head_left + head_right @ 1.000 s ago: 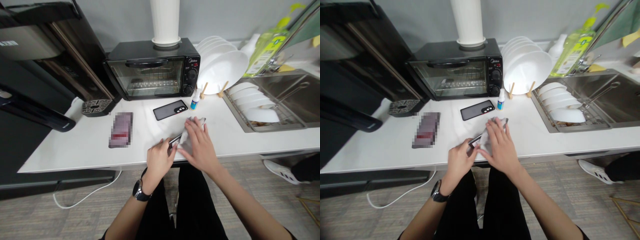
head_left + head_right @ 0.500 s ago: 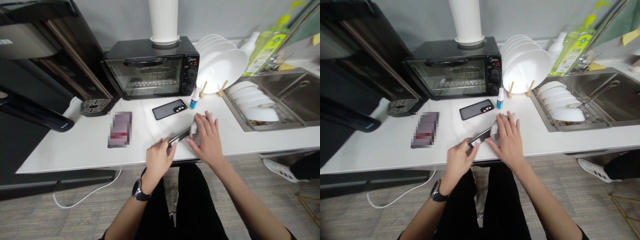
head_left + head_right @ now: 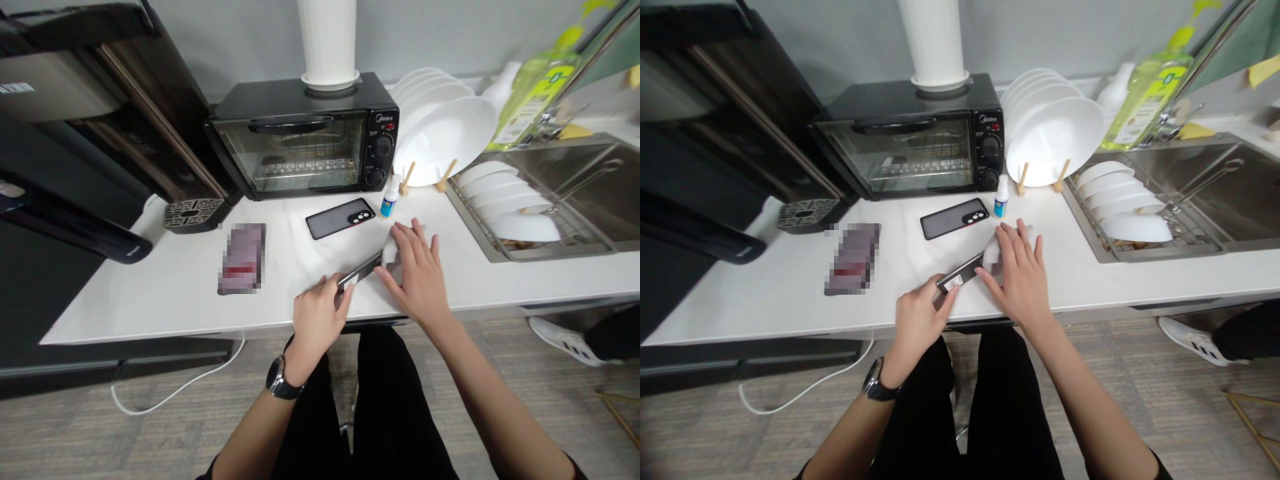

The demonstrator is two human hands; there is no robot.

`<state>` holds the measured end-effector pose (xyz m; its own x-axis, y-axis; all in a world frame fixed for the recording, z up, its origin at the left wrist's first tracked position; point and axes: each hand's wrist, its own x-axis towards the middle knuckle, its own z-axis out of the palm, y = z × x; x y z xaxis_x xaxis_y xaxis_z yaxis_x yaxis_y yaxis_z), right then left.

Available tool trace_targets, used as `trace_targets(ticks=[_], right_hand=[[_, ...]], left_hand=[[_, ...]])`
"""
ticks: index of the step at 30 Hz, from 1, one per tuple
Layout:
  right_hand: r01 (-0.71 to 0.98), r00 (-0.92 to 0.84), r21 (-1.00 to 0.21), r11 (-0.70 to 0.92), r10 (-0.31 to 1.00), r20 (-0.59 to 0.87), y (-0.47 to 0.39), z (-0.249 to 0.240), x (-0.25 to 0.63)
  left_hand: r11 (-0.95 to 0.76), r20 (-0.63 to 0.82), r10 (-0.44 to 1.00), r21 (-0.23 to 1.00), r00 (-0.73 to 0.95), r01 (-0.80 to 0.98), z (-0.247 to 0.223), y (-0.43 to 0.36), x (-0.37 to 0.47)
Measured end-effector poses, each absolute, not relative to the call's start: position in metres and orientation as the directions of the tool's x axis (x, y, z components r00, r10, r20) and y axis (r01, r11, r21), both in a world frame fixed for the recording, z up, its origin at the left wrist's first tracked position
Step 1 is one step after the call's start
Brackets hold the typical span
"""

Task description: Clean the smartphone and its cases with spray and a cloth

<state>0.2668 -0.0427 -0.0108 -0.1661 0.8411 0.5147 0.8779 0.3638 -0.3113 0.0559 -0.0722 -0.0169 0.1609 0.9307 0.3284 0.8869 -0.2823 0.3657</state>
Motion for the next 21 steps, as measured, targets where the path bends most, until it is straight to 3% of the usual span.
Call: trace_targets(ticks=[2, 9, 17, 21], right_hand=[[0.877, -0.168, -0.312, 0.366, 0.841, 0.514, -0.047, -0.011, 0.26], [0.707, -0.522, -0.242, 0.664, 0.722, 0.454, -0.091, -0.013, 0.203], [0.842, -0.193, -0.338, 0.421, 0.82, 0.539, -0.038, -0.013, 0.264], [0.83, -0.256, -0.313, 0.462, 0.814, 0.521, -0.055, -0.013, 0.24]], left_hand=[[-0.288, 0.333, 0.928, 0.364, 0.165, 0.886, -0.017, -0.072, 0.056], [-0.236, 0.157, 0.967, 0.259, 0.2, 0.937, -0.023, -0.065, 0.05], [-0.293, 0.345, 0.922, 0.326, 0.175, 0.899, -0.018, -0.072, 0.054], [-0.288, 0.31, 0.931, 0.307, 0.191, 0.907, -0.021, -0.069, 0.052]])
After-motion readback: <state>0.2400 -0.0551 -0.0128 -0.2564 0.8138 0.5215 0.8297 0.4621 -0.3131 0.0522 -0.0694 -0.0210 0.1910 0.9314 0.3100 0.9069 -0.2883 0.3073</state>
